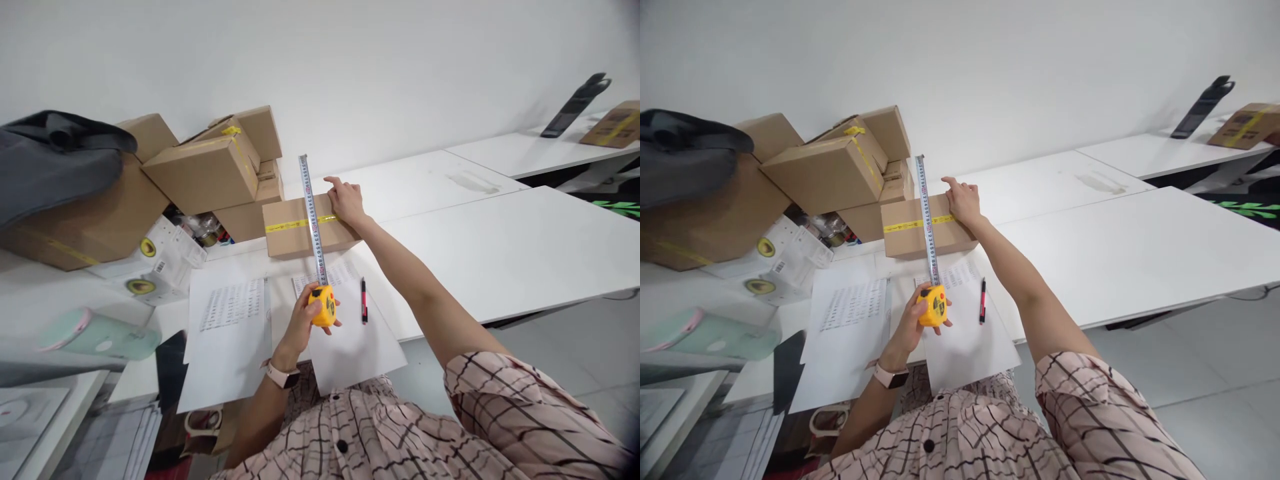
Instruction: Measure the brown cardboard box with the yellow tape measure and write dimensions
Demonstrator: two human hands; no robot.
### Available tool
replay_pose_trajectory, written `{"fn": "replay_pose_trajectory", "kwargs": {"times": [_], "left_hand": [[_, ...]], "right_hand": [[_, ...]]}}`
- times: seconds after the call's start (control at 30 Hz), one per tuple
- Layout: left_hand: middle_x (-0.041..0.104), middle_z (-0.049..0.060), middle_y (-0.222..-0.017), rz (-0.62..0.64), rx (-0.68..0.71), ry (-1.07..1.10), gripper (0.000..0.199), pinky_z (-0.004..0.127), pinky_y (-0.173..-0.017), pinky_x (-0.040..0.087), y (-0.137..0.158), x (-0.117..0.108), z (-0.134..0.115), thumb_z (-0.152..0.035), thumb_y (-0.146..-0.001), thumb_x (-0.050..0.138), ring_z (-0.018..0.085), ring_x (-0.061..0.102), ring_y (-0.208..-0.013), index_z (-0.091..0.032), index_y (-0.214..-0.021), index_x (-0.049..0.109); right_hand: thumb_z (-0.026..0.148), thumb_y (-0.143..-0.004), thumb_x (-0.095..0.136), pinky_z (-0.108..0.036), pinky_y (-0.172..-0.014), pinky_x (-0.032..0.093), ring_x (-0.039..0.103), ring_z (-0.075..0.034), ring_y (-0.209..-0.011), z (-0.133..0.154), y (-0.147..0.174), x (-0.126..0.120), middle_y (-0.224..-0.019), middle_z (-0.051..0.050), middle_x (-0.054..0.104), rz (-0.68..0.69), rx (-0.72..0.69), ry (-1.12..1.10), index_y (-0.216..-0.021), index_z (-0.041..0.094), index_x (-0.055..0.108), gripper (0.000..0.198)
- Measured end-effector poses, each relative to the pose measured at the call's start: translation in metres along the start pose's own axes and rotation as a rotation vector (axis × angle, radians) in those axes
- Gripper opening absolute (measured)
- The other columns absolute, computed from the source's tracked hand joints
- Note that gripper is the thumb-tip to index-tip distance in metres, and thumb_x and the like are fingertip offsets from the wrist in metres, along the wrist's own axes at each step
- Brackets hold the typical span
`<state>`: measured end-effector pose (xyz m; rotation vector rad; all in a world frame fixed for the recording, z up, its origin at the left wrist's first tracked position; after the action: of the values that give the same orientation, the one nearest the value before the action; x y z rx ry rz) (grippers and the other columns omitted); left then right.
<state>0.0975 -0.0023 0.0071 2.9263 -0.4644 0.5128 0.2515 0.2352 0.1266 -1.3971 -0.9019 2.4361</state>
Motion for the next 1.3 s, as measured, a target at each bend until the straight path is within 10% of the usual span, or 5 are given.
{"fn": "replay_pose_trajectory", "kwargs": {"times": [1.3], "left_hand": [[0.067,0.008,-0.104,-0.052,-0.192,-0.054,0.077,0.026,-0.052,0.056,0.036,0.016,0.091,-0.060,-0.074,0.078,0.020,0.072,-0.072,-0.022,-0.133,0.044]], "right_hand": [[0.028,-0.102,0.029,-0.045,-0.096,0.030,0.052,-0.029,-0.103,0.010,0.002,0.004,-0.111,-0.010,0.068,0.057,-0.095,0.038,-0.123,0.027,0.071,0.048]]}}
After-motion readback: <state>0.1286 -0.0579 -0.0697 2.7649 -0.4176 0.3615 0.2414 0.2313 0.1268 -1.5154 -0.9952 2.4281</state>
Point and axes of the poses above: each hand's wrist, its own y-axis away from the middle knuckle, its own x-axis out of the palm, z = x × y, the point moved 7 cm from there along -y, towards the middle knuckle
